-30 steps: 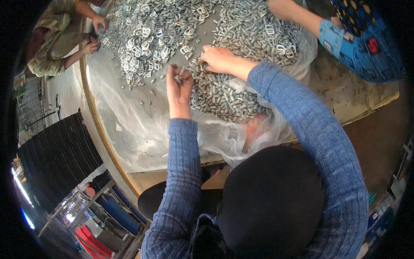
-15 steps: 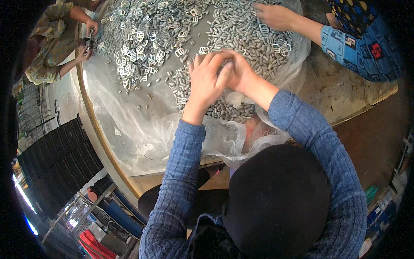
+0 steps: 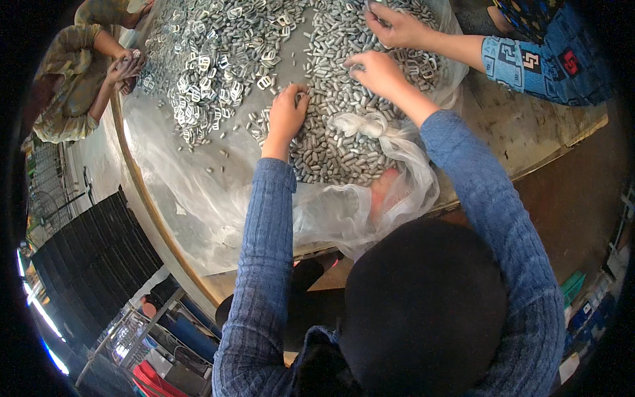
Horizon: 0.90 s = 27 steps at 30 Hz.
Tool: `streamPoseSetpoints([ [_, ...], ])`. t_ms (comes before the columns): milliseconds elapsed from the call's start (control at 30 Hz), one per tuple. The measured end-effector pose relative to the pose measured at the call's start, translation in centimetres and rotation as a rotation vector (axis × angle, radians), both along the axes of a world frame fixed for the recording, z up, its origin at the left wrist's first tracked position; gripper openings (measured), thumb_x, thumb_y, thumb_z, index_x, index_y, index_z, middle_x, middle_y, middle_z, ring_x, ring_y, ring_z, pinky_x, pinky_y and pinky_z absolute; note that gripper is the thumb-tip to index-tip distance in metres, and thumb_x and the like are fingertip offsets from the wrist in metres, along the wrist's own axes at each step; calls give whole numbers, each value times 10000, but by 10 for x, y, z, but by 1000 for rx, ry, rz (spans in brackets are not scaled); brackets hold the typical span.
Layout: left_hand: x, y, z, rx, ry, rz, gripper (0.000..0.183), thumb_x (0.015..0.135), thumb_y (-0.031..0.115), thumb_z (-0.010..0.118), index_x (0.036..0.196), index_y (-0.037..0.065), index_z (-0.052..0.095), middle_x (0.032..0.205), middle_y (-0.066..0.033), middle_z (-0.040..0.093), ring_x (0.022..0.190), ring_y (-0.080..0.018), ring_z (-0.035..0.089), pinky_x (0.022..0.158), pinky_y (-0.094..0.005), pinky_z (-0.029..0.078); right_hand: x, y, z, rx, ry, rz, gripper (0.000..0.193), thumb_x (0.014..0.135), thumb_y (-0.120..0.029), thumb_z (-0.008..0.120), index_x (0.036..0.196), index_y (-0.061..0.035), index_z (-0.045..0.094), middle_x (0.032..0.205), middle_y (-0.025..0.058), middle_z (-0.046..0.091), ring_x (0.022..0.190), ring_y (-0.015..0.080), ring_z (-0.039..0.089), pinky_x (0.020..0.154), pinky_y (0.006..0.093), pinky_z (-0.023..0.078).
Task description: The person picks up small metal components from a pile on a table and places them into a small basket, handling them one at a time or in small groups.
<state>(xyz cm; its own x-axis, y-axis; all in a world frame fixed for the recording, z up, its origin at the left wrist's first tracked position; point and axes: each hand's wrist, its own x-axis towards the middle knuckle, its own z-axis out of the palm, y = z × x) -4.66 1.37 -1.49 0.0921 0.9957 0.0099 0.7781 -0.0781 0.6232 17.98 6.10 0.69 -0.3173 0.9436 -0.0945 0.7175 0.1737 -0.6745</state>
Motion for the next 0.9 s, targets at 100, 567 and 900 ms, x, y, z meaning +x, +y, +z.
streamPoseSetpoints([
  [100,3,-11,14,-56,0,-24,132,779,150,608,885,73,585,914,-143,618,835,-359,563,744,-433,446,-11,-3,1,235,-278,143,152,742,-116,600,878,-96,665,797,125,606,788,313,618,701,409,500],
  [567,8,-103,41,-64,-606,391,119,838,74,569,944,19,579,884,-59,583,801,-170,522,742,-284,421,-14,-7,30,-474,484,-126,166,821,-203,576,901,-63,615,860,50,584,695,168,595,524,267,461],
  [900,21,-100,86,-313,-813,285,129,849,49,571,971,7,578,882,-6,569,800,-68,495,708,-199,394,-46,-67,65,-1147,1090,-359,265,824,-246,651,1022,-99,552,990,44,596,804,203,610,746,398,532],
])
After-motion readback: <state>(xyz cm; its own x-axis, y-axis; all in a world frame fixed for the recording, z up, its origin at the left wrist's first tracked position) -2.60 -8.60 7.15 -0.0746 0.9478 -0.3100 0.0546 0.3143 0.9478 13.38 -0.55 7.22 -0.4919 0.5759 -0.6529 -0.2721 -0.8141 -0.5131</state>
